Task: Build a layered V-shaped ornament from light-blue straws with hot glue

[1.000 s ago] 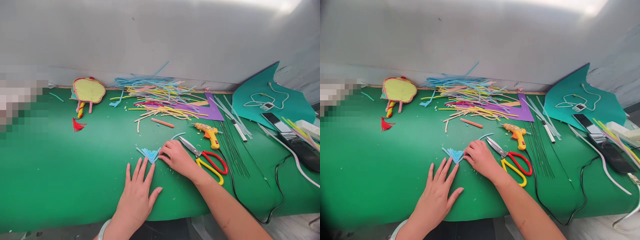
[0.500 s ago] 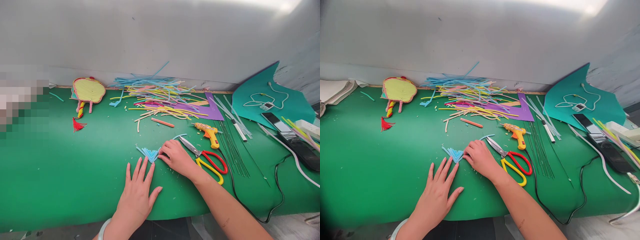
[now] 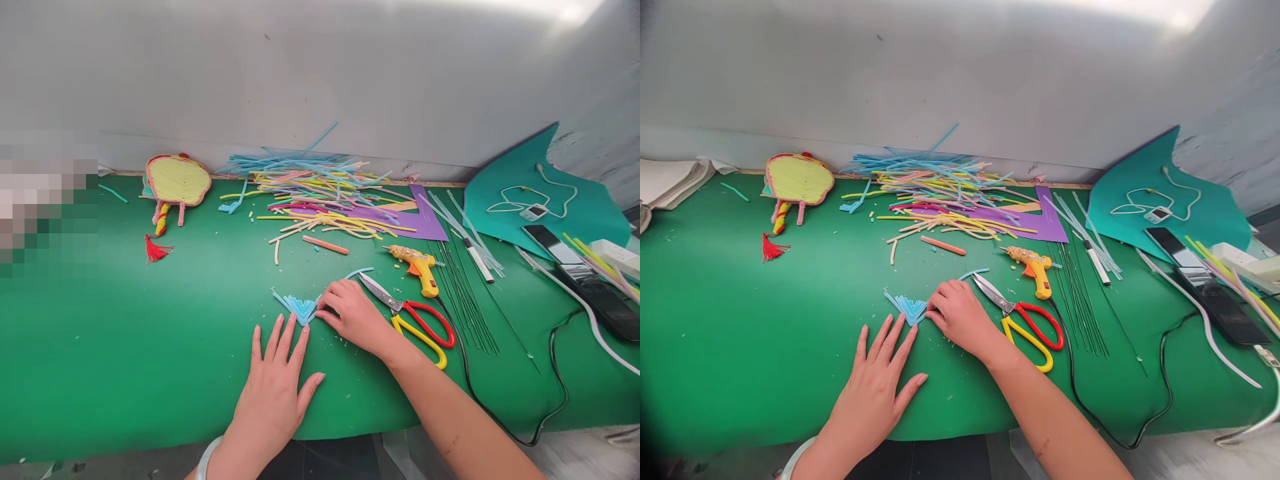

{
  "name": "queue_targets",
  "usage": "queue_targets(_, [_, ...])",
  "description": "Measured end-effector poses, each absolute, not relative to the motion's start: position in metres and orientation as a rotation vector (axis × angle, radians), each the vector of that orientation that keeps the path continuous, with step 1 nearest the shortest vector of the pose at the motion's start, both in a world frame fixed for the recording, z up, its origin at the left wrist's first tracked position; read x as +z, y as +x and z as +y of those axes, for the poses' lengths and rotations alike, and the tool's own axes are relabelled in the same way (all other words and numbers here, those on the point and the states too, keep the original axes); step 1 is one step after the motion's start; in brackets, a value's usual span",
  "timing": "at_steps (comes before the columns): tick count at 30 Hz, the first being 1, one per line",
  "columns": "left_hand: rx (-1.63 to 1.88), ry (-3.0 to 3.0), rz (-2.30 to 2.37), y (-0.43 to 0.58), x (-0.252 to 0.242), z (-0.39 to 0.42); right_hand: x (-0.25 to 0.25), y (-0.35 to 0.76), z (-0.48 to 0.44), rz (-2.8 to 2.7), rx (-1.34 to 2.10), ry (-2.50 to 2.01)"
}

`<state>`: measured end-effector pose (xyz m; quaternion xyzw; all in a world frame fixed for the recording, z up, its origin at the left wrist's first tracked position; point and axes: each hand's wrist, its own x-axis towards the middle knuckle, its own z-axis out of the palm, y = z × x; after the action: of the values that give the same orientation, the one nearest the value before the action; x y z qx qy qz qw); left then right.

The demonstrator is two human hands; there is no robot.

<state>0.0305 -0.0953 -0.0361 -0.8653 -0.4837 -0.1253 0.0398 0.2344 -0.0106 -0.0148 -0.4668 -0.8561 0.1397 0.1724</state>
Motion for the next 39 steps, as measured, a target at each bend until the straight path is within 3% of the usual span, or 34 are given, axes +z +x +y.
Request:
queue_targets(9, [-0.425, -2.692, -1.477, 0.029, -0.034, -0.096, -0.009, 0.233, -0.017, -2.457, 0.457, -1.223])
queue_targets(21, [-0.818, -2.747, -1.574, 0.024, -0.034, -0.100, -0.014, 0.219, -0.023, -2.520, 0.454, -1.173])
queue_targets(39, [-0.525, -2.653, -1.516, 0.028, -0.037, -0.098, -0.010, 0.225, -0.022, -2.519, 0.507, -1.170])
